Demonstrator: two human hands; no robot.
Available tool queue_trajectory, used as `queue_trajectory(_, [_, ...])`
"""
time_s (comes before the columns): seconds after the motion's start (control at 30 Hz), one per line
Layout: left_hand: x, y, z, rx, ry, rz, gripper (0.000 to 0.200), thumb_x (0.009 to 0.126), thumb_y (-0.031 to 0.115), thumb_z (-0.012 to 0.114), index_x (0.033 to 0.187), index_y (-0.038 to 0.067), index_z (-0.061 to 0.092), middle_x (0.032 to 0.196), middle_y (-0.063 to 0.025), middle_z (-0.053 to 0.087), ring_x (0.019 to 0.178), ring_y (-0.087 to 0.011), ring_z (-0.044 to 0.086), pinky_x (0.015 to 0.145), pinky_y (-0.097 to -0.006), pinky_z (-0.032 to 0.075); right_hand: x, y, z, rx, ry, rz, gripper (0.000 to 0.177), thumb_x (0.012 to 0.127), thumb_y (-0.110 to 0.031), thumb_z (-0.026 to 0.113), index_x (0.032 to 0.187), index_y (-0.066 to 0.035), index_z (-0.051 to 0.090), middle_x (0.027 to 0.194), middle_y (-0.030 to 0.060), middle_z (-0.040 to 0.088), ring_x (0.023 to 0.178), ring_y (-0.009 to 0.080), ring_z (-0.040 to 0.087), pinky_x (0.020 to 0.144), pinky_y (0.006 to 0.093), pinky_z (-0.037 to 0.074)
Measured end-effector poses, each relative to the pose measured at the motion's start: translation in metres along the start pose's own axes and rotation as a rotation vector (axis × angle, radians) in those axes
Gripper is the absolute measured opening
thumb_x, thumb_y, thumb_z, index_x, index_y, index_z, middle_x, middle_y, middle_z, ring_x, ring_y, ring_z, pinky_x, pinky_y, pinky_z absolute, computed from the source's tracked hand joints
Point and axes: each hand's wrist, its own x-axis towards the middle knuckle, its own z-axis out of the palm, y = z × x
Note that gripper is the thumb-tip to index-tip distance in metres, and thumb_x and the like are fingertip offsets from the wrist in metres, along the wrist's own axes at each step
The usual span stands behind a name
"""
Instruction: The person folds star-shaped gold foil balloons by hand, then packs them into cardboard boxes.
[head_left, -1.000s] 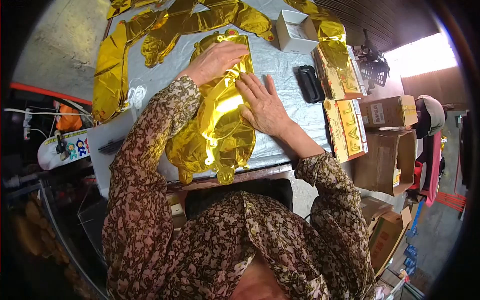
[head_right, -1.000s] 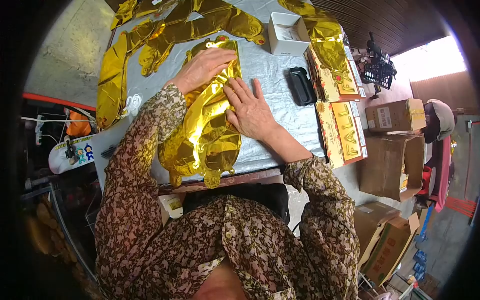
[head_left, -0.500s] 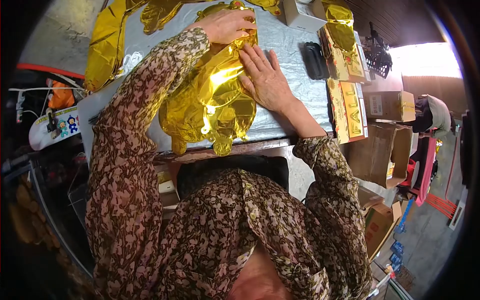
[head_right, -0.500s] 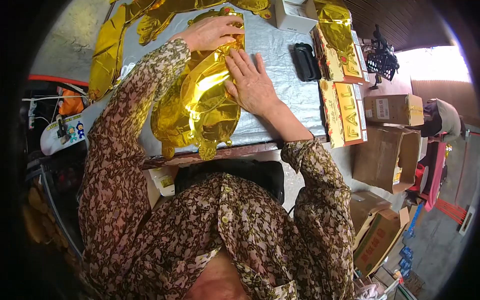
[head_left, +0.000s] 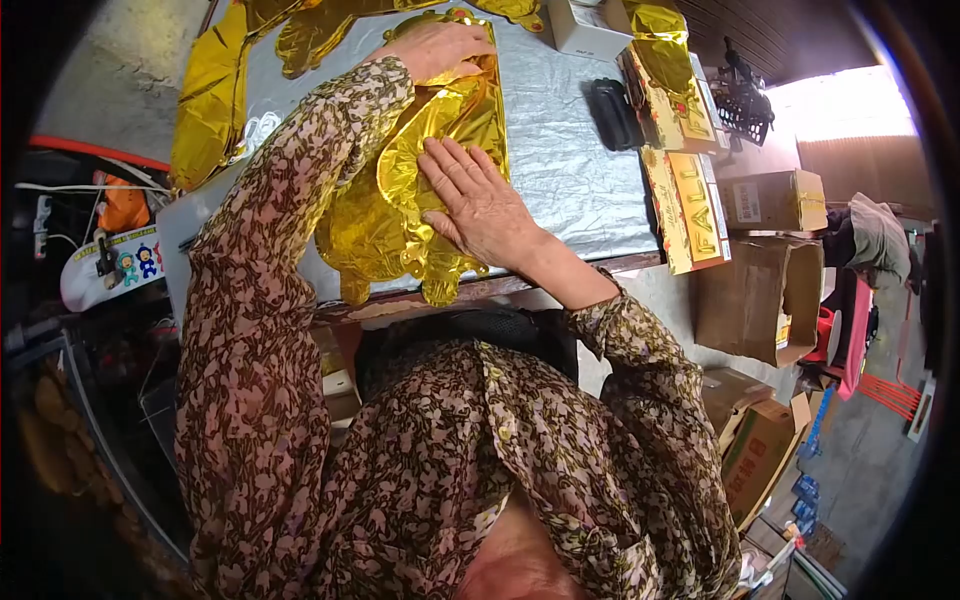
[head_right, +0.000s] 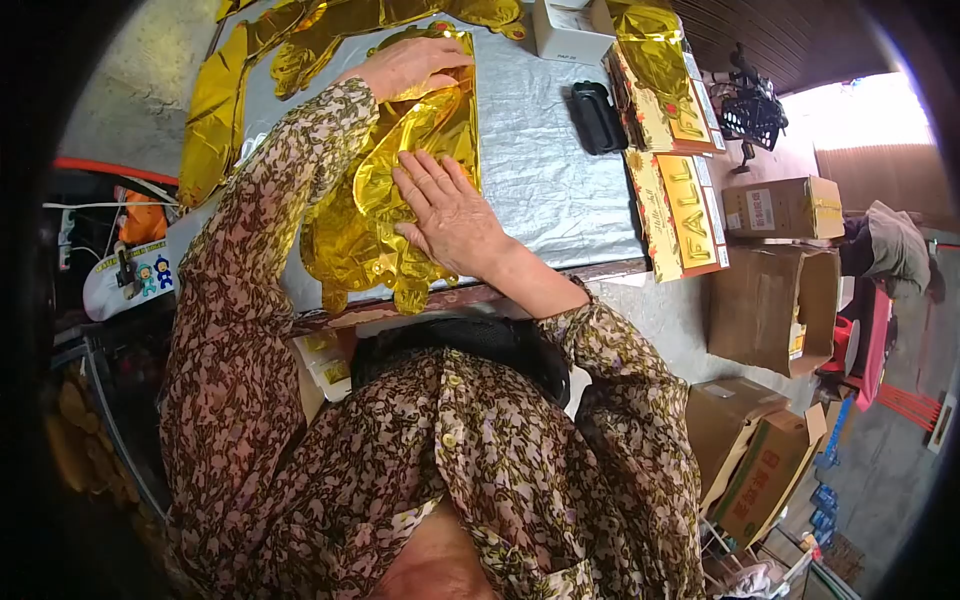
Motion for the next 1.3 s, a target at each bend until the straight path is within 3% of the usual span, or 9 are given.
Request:
queue_trajectory(0.23, [-0.054,0.037,-0.005,-0.175,0.274,-0.047,0.035,0.098,0.022,0.06,0.127,0.003,0.066,0.135,-0.012,0.063,0.127,-0.0313,0.056,0.107,-0.0403,0.046,0.0,0.003,0.006,0.0,0.021,0.019,0.068,0.103,-0.042,0.049,0.154,0.001,0.033,0.162,0.0178,0.029,0.151,0.0332,0.026,0.123,0.0479,0.021])
queue_trajectory(0.47, [-0.1,0.061,0.007,-0.329,0.152,-0.165,0.032,0.097,0.016,0.06,0.125,0.002,0.068,0.136,-0.0115,0.063,0.129,-0.0291,0.054,0.108,-0.0387,0.046,0.001,0.004,0.005,0.028,0.045,0.009,0.067,0.103,-0.041,0.05,0.153,0.001,0.034,0.16,0.0195,0.032,0.15,0.0344,0.028,0.123,0.0493,0.021])
queue_trajectory(0.63, [-0.106,0.058,0.021,-0.222,0.286,-0.081,0.03,0.097,0.017,0.062,0.123,0.002,0.068,0.133,-0.0126,0.064,0.123,-0.0277,0.058,0.107,-0.038,0.048,0.009,0.029,-0.05,0.331,0.113,0.13,0.047,0.102,-0.018,0.052,0.147,-0.005,0.044,0.148,0.0204,0.049,0.143,0.0348,0.041,0.12,0.0509,0.026])
queue_trajectory(0.67, [-0.105,0.06,0.019,-0.255,0.268,-0.094,0.032,0.095,0.016,0.064,0.124,0.003,0.068,0.133,-0.0119,0.064,0.124,-0.0286,0.058,0.107,-0.0386,0.048,0.009,0.048,-0.039,0.202,0.253,0.137,0.048,0.102,-0.015,0.05,0.148,-0.008,0.043,0.15,0.0172,0.048,0.144,0.0338,0.041,0.121,0.0515,0.025])
queue_trajectory(0.73, [-0.105,0.059,0.018,-0.304,0.278,-0.099,0.033,0.093,0.017,0.067,0.122,0.002,0.068,0.132,-0.0111,0.065,0.122,-0.0301,0.06,0.104,-0.0392,0.05,0.023,0.084,-0.032,0.042,0.269,0.192,0.049,0.102,-0.014,0.049,0.15,-0.008,0.041,0.155,0.0136,0.044,0.146,0.0339,0.037,0.121,0.0515,0.023])
queue_trajectory(0.87, [-0.106,0.06,0.015,-0.325,0.286,-0.114,0.031,0.093,0.017,0.067,0.121,0.002,0.069,0.131,-0.0117,0.066,0.12,-0.0303,0.061,0.103,-0.0397,0.05,0.048,0.116,-0.021,-0.056,0.14,0.234,0.047,0.106,-0.021,0.045,0.151,-0.009,0.04,0.16,0.0114,0.036,0.15,0.0342,0.03,0.122,0.0522,0.021])
queue_trajectory(1.03, [-0.108,0.058,0.007,-0.365,0.249,-0.156,0.028,0.094,0.018,0.067,0.117,0.001,0.069,0.121,-0.0117,0.068,0.113,-0.0295,0.062,0.098,-0.0388,0.052,0.051,0.117,0.004,-0.015,0.124,0.25,0.047,0.107,-0.026,0.042,0.151,-0.01,0.04,0.159,0.0104,0.039,0.149,0.0347,0.031,0.121,0.0519,0.022])
queue_trajectory(1.23, [-0.099,0.051,0.001,-0.161,0.39,-0.209,0.038,0.097,0.03,0.063,0.127,0.006,0.064,0.131,-0.0082,0.061,0.122,-0.0268,0.055,0.106,-0.0402,0.044,0.049,0.11,0.008,-0.013,0.156,0.298,0.049,0.105,-0.025,0.046,0.151,-0.008,0.039,0.157,0.0121,0.04,0.148,0.0349,0.032,0.12,0.053,0.023])
queue_trajectory(1.3, [-0.101,0.049,0.004,-0.179,0.336,-0.216,0.041,0.097,0.033,0.063,0.129,0.006,0.063,0.132,-0.008,0.06,0.124,-0.027,0.054,0.107,-0.0406,0.043,0.048,0.111,0.01,-0.009,0.165,0.295,0.05,0.105,-0.024,0.047,0.151,-0.007,0.039,0.157,0.0127,0.04,0.148,0.035,0.032,0.12,0.0534,0.023])
